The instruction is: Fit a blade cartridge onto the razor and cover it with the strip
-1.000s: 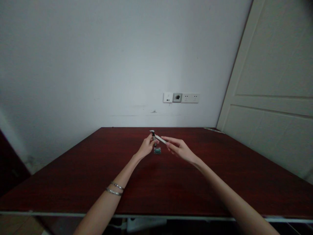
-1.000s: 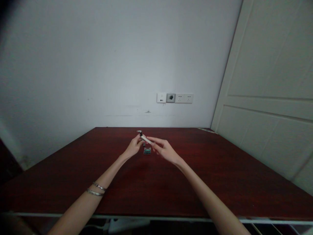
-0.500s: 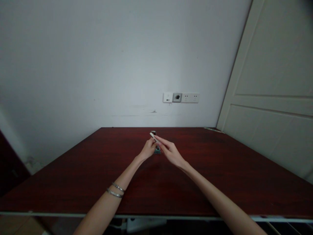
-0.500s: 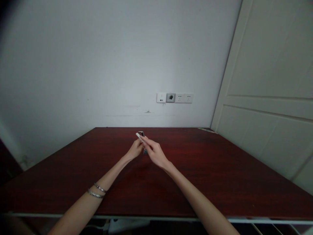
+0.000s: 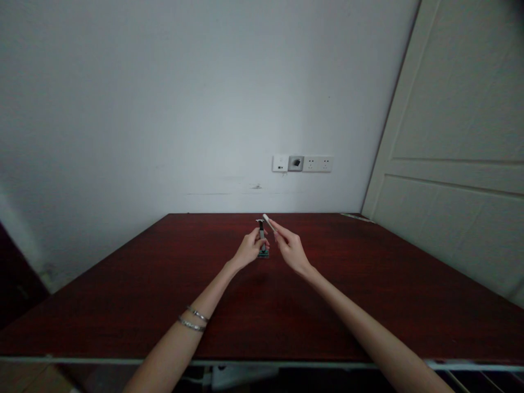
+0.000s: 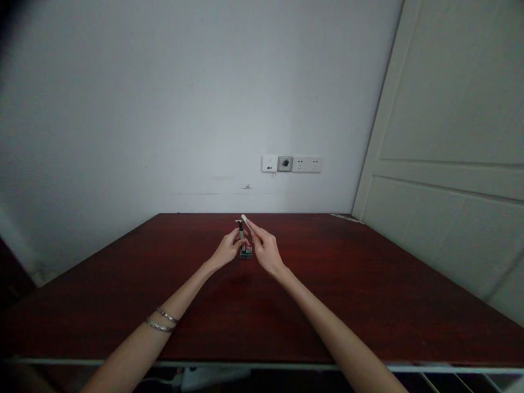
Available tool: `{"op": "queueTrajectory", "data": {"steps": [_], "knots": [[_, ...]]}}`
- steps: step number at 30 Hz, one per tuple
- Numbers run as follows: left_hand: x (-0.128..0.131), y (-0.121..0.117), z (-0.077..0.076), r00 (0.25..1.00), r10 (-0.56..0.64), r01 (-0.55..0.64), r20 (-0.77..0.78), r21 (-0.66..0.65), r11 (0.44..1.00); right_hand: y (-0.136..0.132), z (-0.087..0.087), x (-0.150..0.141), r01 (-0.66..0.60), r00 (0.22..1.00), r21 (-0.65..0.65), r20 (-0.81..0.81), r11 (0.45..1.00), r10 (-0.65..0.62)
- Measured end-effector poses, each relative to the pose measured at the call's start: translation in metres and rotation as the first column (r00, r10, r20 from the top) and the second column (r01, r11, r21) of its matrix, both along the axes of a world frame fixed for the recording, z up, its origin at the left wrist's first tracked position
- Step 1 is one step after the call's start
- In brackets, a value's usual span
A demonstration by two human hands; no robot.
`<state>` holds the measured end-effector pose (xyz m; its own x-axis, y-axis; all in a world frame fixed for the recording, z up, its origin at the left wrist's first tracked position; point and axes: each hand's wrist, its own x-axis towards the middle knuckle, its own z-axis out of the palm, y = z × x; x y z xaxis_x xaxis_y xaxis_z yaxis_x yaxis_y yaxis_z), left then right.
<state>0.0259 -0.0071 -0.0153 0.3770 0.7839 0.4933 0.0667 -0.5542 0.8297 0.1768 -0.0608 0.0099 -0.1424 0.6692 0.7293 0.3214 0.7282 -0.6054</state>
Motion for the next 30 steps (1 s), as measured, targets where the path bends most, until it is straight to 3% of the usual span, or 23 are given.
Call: {"op": "queueTrajectory", "data": {"steps": [5, 8, 12, 17, 23, 30], "knots": [[-0.003, 0.002, -0.001, 1.000, 0.011, -0.011, 0.005, 0.010, 1.000, 0.001, 0.000, 0.002, -0.073, 0.990, 0.027, 0.123, 0.997, 0.069], [-0.004, 0.003, -0.002, 0.999, 0.038, -0.038, 0.007, 0.014, 0.999, 0.002, 0.003, 0.005, -0.031, 0.993, 0.039, 0.115, 0.999, 0.026], [-0.008, 0.007, -0.002, 0.979, 0.192, -0.185, -0.061, 0.107, 0.977, 0.004, 0.005, 0.008, 0.078, 0.995, 0.070, 0.050, 0.994, -0.082], [-0.011, 0.009, 0.000, 0.917, 0.370, -0.330, -0.150, 0.238, 0.914, 0.005, 0.000, 0.009, 0.055, 0.972, 0.156, 0.216, 0.986, -0.088], [-0.010, 0.006, 0.002, 0.910, 0.399, -0.360, -0.116, 0.259, 0.896, 0.009, -0.006, 0.005, 0.124, 0.932, 0.158, 0.320, 0.980, -0.170], [-0.011, 0.008, 0.002, 0.908, 0.410, -0.380, -0.087, 0.243, 0.892, 0.016, -0.002, 0.015, 0.226, 0.941, 0.176, 0.214, 0.958, -0.261]]}}
